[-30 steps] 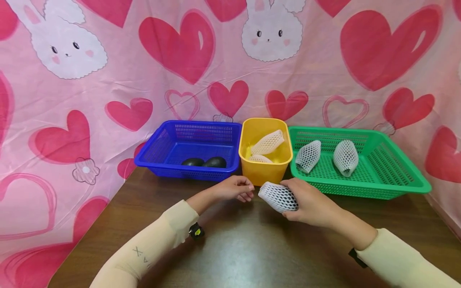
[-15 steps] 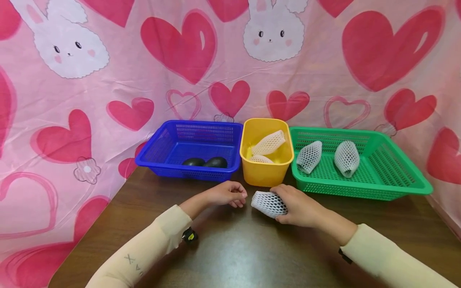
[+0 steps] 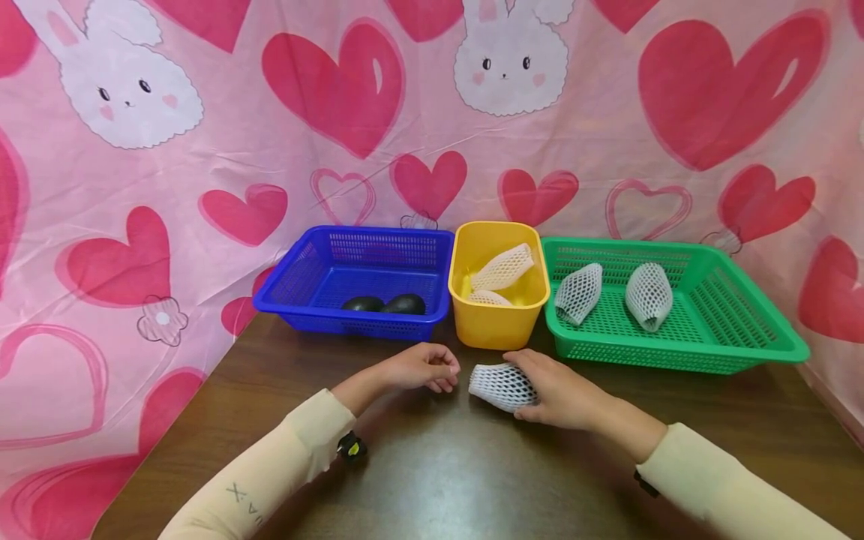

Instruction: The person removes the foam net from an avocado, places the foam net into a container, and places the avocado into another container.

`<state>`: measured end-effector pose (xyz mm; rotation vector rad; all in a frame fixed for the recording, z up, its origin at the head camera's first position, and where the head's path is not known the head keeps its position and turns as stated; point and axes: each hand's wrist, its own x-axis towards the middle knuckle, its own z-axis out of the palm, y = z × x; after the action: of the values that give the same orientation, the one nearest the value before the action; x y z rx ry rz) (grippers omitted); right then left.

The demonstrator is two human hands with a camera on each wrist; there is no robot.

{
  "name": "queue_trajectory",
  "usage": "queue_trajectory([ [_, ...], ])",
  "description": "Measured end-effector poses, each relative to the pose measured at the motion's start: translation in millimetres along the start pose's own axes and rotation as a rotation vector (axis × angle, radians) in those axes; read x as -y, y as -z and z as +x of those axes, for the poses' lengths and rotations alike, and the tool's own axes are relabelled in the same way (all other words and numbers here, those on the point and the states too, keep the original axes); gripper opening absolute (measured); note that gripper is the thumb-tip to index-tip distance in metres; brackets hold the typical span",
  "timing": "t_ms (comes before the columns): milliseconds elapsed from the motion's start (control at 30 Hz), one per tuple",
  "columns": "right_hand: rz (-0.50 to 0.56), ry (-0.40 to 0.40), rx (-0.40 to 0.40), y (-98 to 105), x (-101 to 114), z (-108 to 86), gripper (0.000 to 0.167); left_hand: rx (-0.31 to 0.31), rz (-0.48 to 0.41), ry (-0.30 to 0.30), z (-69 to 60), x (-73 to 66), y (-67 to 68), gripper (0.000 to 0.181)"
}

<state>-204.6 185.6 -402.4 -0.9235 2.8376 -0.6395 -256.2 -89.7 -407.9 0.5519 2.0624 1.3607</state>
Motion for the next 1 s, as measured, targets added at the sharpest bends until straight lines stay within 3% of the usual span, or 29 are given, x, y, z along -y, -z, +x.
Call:
queue_trajectory([
  [333, -0.007, -0.016, -0.047, -1, -6, -8.3, 0.078, -0.029, -0.026, -0.046, 4.9, 6.4, -8.5, 0.017],
  [600, 0.001, -0.047, -0.039, 2, -11, -12.6, 0.074, -0.087, -0.016, -0.057, 10.0, 2.8, -15.5, 0.018],
  [1000, -0.002, -0.054, -0.023, 1, -17, -13.8, 0.074, -0.098, -0.075, -0.078, 18.9, 6.1, -26.0, 0.018],
])
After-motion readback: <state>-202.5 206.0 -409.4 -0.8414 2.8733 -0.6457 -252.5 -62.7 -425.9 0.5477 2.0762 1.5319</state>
